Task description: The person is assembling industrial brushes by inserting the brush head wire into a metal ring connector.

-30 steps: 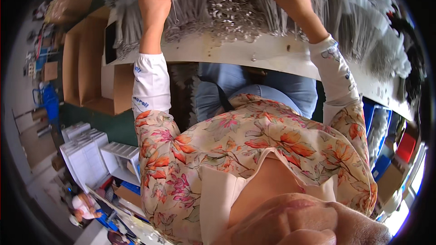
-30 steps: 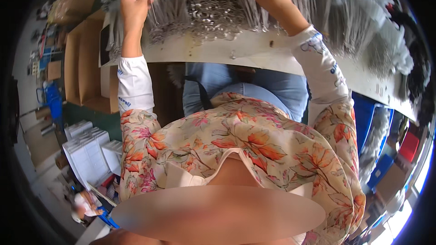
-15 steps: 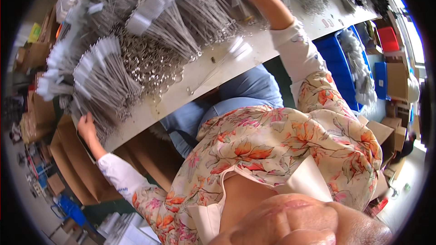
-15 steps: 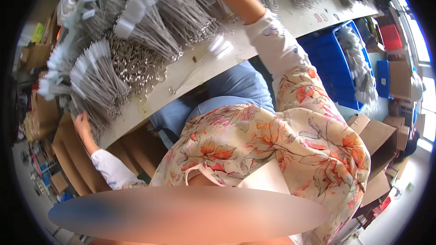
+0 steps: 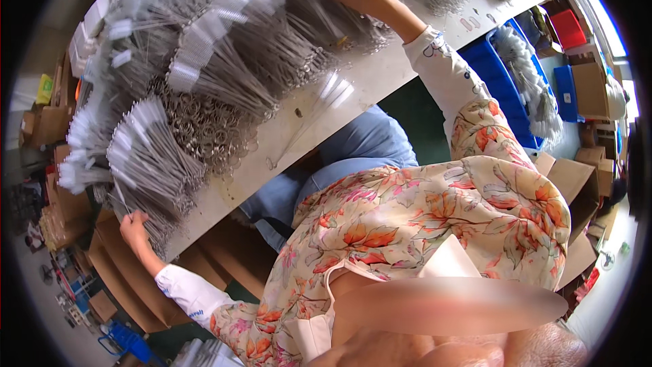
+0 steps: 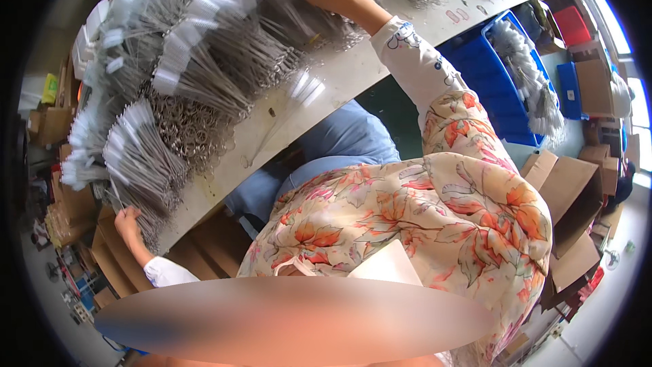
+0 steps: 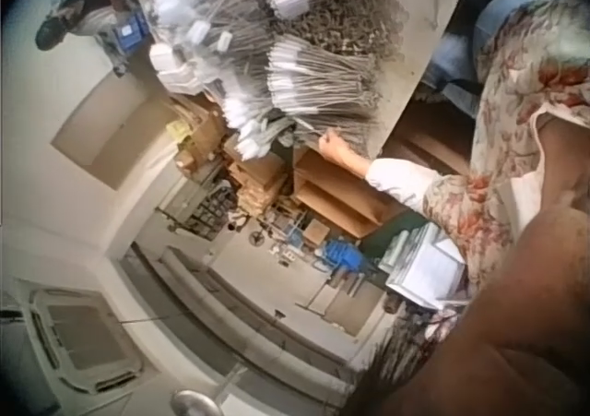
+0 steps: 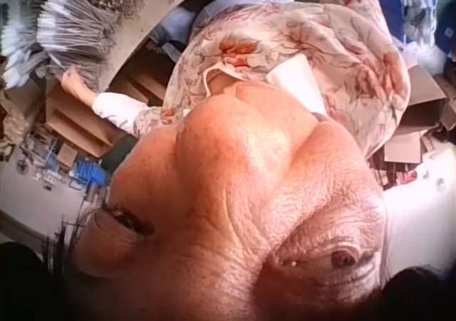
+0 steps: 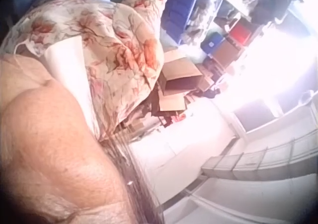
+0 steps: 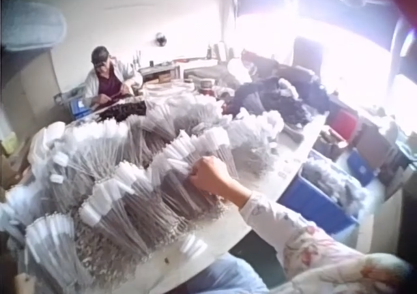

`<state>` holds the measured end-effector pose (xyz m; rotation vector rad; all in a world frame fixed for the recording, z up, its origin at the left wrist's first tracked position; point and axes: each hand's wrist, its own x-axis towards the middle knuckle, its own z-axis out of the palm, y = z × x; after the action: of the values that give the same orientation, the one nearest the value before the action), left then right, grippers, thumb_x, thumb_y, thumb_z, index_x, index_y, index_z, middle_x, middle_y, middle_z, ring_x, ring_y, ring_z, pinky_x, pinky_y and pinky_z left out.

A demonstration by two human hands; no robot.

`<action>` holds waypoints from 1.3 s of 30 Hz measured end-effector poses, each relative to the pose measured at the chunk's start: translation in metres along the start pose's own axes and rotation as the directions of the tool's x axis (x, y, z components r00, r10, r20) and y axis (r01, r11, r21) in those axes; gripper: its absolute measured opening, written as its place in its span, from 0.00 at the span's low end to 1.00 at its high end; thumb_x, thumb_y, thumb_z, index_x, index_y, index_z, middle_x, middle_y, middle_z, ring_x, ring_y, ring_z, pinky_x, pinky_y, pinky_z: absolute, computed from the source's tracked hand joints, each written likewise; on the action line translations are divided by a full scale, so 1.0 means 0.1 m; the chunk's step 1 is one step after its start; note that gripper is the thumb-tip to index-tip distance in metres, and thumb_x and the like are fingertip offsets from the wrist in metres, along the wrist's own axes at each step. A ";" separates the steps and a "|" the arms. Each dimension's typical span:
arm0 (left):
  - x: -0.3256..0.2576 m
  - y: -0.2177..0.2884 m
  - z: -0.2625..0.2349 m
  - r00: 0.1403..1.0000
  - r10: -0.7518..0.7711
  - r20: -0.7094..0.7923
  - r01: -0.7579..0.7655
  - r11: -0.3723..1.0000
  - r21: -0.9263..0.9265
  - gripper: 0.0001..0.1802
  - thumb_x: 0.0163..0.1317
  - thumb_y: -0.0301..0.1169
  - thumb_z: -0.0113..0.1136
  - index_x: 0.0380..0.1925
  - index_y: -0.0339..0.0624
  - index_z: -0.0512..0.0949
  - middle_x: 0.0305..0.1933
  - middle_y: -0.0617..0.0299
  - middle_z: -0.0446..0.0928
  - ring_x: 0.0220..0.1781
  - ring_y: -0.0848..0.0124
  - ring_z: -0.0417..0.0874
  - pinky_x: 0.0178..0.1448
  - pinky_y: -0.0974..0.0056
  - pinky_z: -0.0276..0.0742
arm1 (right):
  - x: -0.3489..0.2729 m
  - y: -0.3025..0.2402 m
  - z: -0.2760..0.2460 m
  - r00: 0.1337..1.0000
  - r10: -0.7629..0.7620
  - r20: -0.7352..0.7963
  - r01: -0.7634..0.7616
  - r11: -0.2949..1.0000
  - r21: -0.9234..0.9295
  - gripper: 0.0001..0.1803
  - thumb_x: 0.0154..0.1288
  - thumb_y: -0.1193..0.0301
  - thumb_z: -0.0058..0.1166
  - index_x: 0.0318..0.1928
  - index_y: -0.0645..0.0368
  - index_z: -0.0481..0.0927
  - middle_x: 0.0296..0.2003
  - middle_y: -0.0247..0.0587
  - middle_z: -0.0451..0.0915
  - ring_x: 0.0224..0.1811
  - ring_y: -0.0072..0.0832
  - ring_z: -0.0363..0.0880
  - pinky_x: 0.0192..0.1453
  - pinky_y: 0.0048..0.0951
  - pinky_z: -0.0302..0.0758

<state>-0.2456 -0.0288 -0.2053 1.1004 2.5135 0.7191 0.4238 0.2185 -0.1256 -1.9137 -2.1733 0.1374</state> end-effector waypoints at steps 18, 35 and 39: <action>-0.85 1.19 0.04 0.907 -0.018 -0.420 -0.282 0.716 -0.638 0.15 0.68 0.36 0.51 0.50 0.45 0.78 0.28 0.72 0.65 0.22 0.86 0.58 0.23 0.79 0.49 | 0.42 1.84 -0.60 0.877 0.119 -0.465 -0.220 0.961 -0.170 0.10 0.48 0.58 0.59 0.25 0.48 0.86 0.24 0.38 0.82 0.26 0.34 0.80 0.32 0.35 0.74; -2.18 2.72 0.97 0.893 0.435 -0.116 -0.341 0.486 -0.805 0.16 0.69 0.32 0.48 0.48 0.29 0.76 0.24 0.69 0.68 0.18 0.85 0.61 0.20 0.78 0.54 | -0.37 -0.75 -0.70 0.948 -0.290 -0.128 0.049 -0.266 0.963 0.12 0.66 0.64 0.54 0.40 0.62 0.79 0.25 0.29 0.78 0.27 0.17 0.73 0.31 0.22 0.70; -2.35 3.12 1.51 0.734 0.661 -0.156 -0.492 0.358 -0.793 0.07 0.65 0.24 0.52 0.40 0.33 0.77 0.30 0.64 0.74 0.23 0.80 0.73 0.26 0.75 0.69 | -0.98 -1.41 0.16 0.801 -0.566 -0.195 0.103 -0.190 0.976 0.10 0.64 0.71 0.54 0.45 0.59 0.75 0.47 0.43 0.73 0.46 0.34 0.75 0.49 0.30 0.73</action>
<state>0.1644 0.0258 -0.1396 1.5447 1.2173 1.6286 0.2948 0.1034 -0.1201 -0.2638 -1.5435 1.5851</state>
